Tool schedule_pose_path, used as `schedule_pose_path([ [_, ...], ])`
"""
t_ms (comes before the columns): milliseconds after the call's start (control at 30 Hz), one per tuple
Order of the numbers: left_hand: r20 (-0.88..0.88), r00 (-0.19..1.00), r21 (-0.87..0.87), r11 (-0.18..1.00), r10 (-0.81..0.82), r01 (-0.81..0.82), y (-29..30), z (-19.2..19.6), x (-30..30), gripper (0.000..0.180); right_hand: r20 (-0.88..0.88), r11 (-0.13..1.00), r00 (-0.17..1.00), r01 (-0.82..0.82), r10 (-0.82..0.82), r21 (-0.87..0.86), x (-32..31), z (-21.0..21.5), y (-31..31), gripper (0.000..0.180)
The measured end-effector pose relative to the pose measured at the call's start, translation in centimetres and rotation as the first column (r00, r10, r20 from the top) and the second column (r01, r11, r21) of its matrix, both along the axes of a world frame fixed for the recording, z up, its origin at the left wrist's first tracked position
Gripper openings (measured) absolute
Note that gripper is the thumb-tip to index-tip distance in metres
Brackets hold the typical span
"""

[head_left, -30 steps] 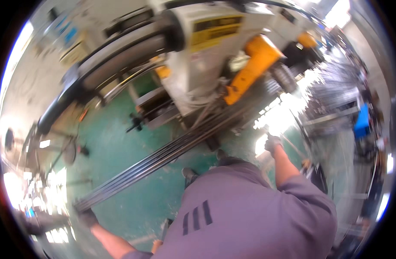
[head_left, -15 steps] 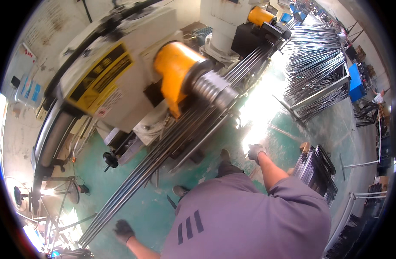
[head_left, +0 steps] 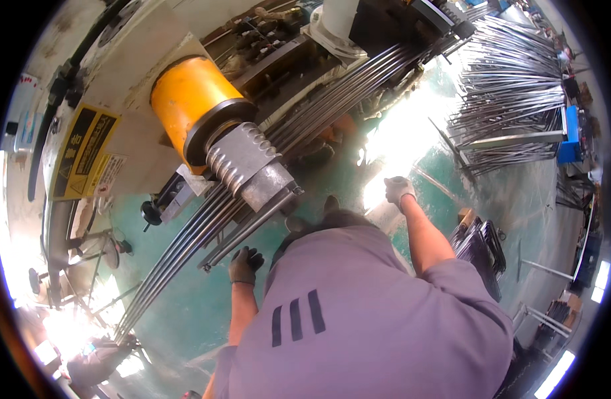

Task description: The person repeatedly picks up bundles of long metal rods from the floor and feeds them into a yellow and white industrial bending machine. They align the rods, operate the machine to bend them, and then remove the finished pieces to place them into a metal rack. The cycle of loading, bending, and unloading continues throughout the clip.

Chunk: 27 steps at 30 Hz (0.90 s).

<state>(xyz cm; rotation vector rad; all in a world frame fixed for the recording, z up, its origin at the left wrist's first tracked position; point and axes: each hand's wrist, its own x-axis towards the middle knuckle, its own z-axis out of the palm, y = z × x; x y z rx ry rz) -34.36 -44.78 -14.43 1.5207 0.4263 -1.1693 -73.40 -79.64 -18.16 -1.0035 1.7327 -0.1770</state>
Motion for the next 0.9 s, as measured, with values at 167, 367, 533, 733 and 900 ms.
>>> schedule_pose_path([
  [167, 0.363, 0.735, 0.420, 0.805, -0.572, 0.419, 0.0, -5.5, 5.5, 0.026, -0.284, 0.859, 0.828, -0.511, 0.483, -0.029, -3.3, -3.7, 0.3, 0.023],
  [367, 0.257, -0.222, 0.939, 0.189, -0.940, 0.288, -3.3, -4.7, 5.3, 0.024, -0.105, 0.939, 0.986, -0.085, 0.127, 0.334, -3.6, -4.3, -2.3, 0.028],
  [533, 0.149, -0.072, 0.911, 0.108, -0.986, 0.398, -8.0, -3.3, -3.0, 0.024, -0.292, 0.699, 0.648, -0.706, 0.704, 0.118, -2.3, -5.6, -12.6, 0.035],
  [733, 0.461, 0.337, 0.587, 0.567, -0.821, 0.577, -17.0, -2.0, -10.3, 0.025, -0.108, 0.785, 0.801, -0.599, 0.589, -0.158, -2.2, -10.0, -22.9, 0.036],
  [900, 0.130, 0.991, -0.098, 0.995, 0.031, -0.019, -22.5, 1.2, -12.8, 0.028, -0.176, 0.738, 0.730, -0.674, 0.661, -0.026, -1.5, -9.2, -24.9, 0.036],
])
